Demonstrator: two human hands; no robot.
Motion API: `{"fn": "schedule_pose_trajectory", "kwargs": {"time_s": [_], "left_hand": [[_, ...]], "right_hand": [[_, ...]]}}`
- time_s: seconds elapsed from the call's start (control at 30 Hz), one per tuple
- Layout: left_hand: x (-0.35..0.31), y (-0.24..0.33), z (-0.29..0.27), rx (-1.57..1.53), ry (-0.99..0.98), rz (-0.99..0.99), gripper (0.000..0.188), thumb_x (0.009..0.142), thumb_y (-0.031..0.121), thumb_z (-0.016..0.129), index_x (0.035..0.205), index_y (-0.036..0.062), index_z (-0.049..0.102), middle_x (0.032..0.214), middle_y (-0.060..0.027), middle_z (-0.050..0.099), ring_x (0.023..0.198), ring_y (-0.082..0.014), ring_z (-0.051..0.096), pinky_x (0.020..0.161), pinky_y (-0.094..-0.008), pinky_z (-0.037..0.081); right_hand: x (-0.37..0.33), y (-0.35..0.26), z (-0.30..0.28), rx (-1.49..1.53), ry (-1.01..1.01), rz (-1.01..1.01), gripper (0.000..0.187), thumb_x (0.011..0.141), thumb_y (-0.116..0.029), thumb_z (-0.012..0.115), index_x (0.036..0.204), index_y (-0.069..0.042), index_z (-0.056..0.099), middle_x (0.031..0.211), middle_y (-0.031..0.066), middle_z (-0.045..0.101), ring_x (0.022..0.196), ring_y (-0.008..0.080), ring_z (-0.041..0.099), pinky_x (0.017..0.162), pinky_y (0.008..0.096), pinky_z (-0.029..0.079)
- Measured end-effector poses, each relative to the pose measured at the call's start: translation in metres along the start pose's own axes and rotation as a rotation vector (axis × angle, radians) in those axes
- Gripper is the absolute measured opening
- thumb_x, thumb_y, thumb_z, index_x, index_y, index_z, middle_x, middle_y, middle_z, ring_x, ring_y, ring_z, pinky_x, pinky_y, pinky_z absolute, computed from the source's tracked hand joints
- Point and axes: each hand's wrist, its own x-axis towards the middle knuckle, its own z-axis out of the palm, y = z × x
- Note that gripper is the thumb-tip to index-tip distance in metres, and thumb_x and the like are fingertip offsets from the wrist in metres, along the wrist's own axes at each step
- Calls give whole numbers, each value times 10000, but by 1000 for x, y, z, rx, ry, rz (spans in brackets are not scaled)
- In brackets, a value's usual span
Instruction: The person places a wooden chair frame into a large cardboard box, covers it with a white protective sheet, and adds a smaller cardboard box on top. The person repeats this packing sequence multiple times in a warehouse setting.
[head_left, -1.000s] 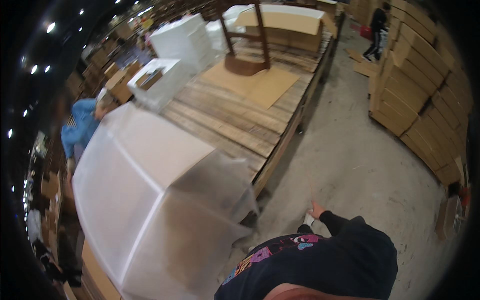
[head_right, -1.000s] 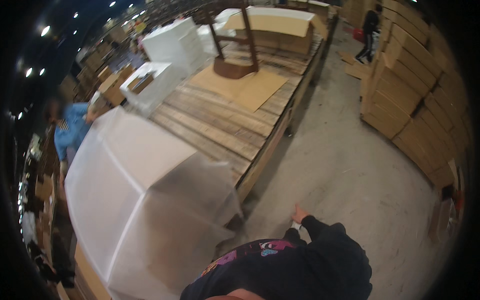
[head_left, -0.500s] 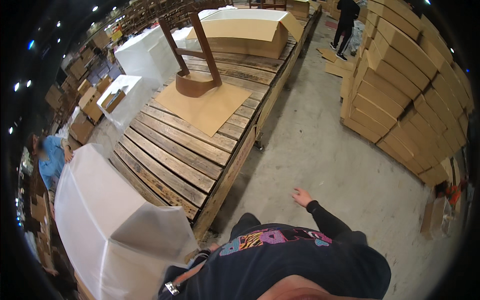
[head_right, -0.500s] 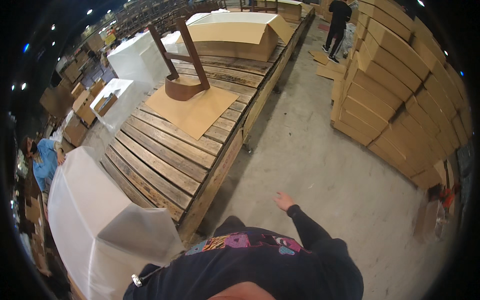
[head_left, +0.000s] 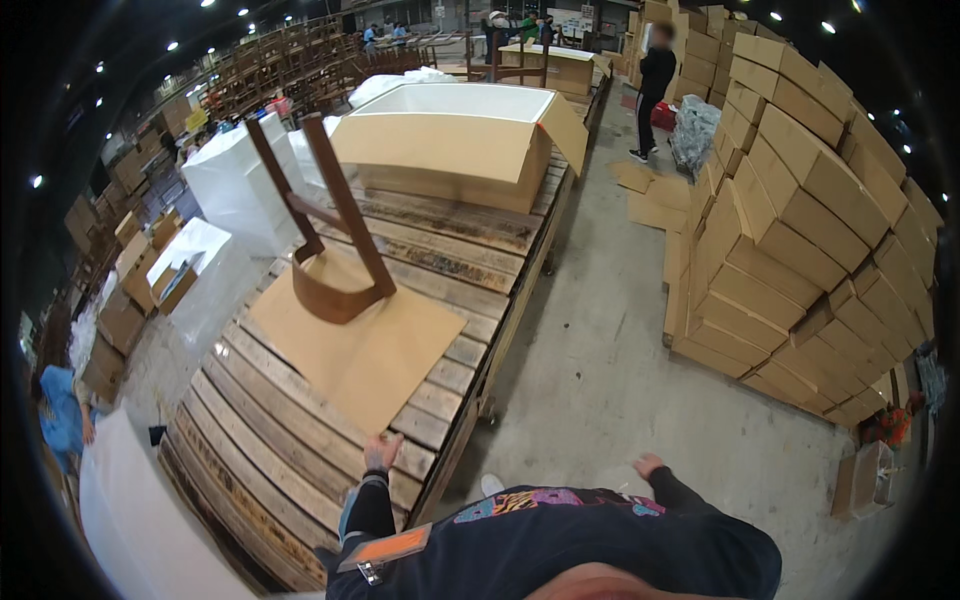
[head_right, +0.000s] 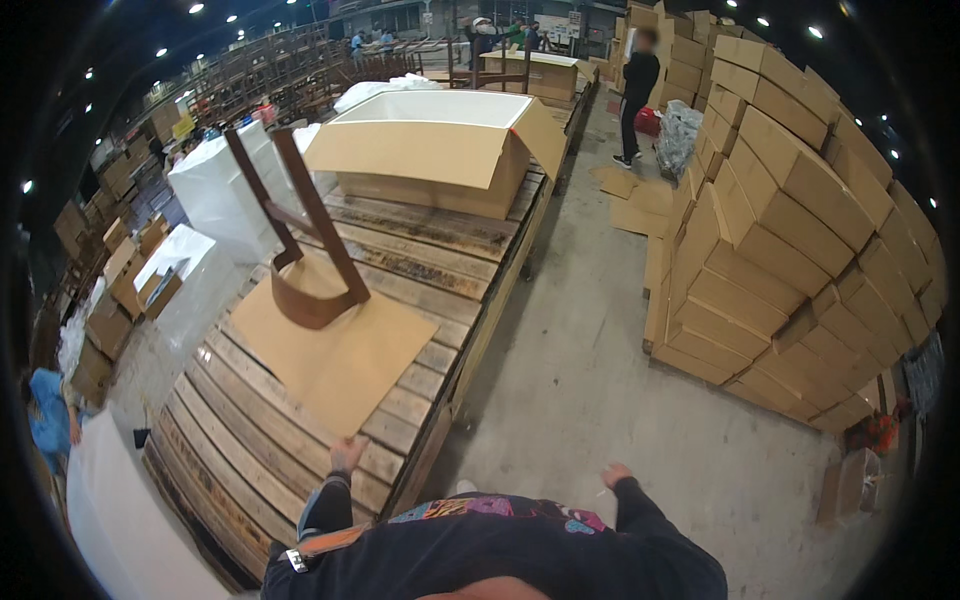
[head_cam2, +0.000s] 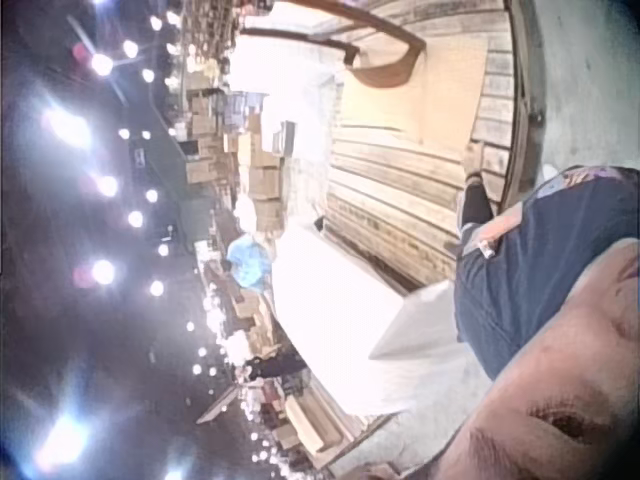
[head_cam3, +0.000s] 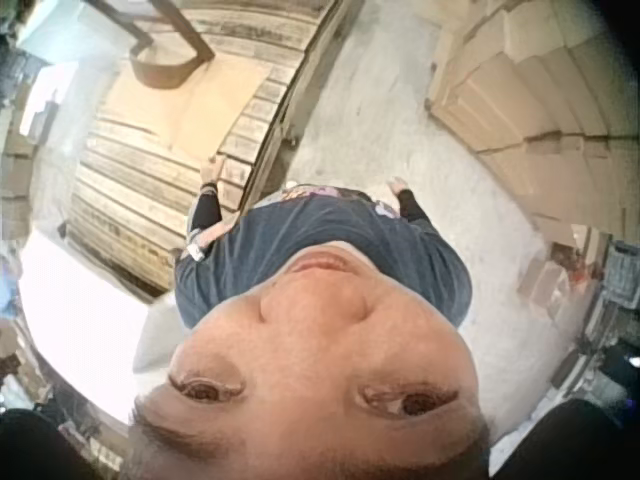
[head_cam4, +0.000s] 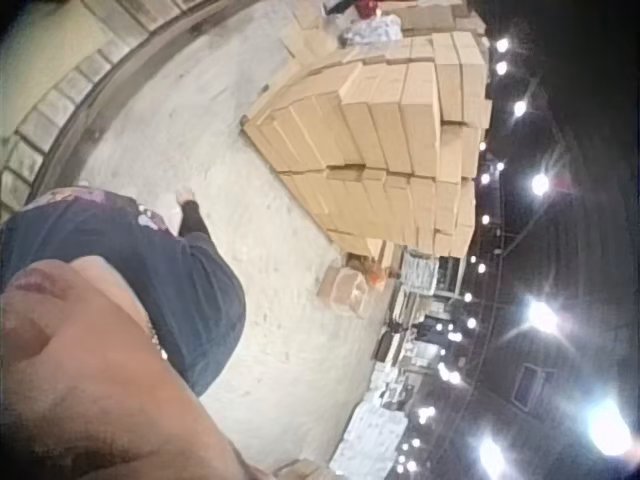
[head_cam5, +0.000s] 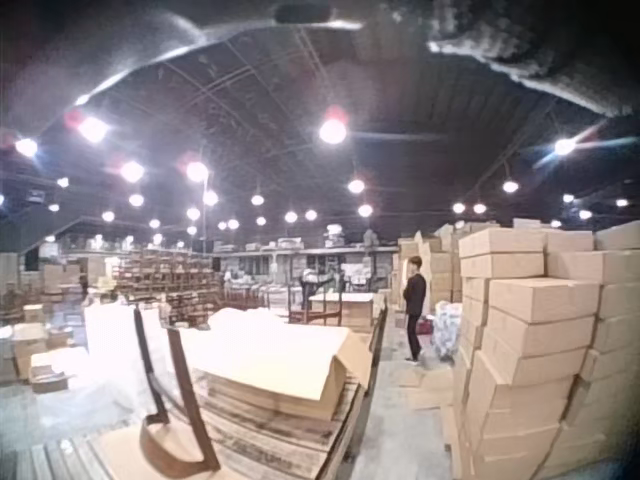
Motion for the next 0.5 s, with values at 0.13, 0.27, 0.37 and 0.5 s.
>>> {"fn": "schedule_pose_trajectory", "kwargs": {"time_s": [0.13,0.27,0.37,0.5], "left_hand": [[180,128,-10,-5,123,64,840,706,593,787,1213,-56,621,1106,-252,682,1042,-372,661,911,-442,518],[313,219,-14,-191,331,98,1014,694,603,809,1347,-101,483,1284,-313,580,1198,-415,571,1014,-457,456],[393,254,5,-198,528,-10,1226,670,630,813,1478,-126,286,1451,-338,422,1373,-423,407,1148,-449,330],[485,270,35,-203,722,-207,1318,636,614,839,1516,-114,180,1531,-331,299,1437,-407,303,1194,-425,255]], "right_hand": [[-9,89,-20,249,184,331,520,845,-393,645,1163,17,682,1200,246,666,1185,382,607,1031,447,464],[23,64,-31,245,-115,424,506,833,-389,654,1166,-9,686,1158,262,674,1118,397,638,948,448,515],[126,3,-49,174,-302,140,505,837,-389,654,1168,-10,684,1126,255,686,1083,395,652,919,450,526],[318,-116,-154,29,-355,-489,502,841,-389,653,1172,-12,680,1082,247,701,1035,392,670,881,452,541]]}}
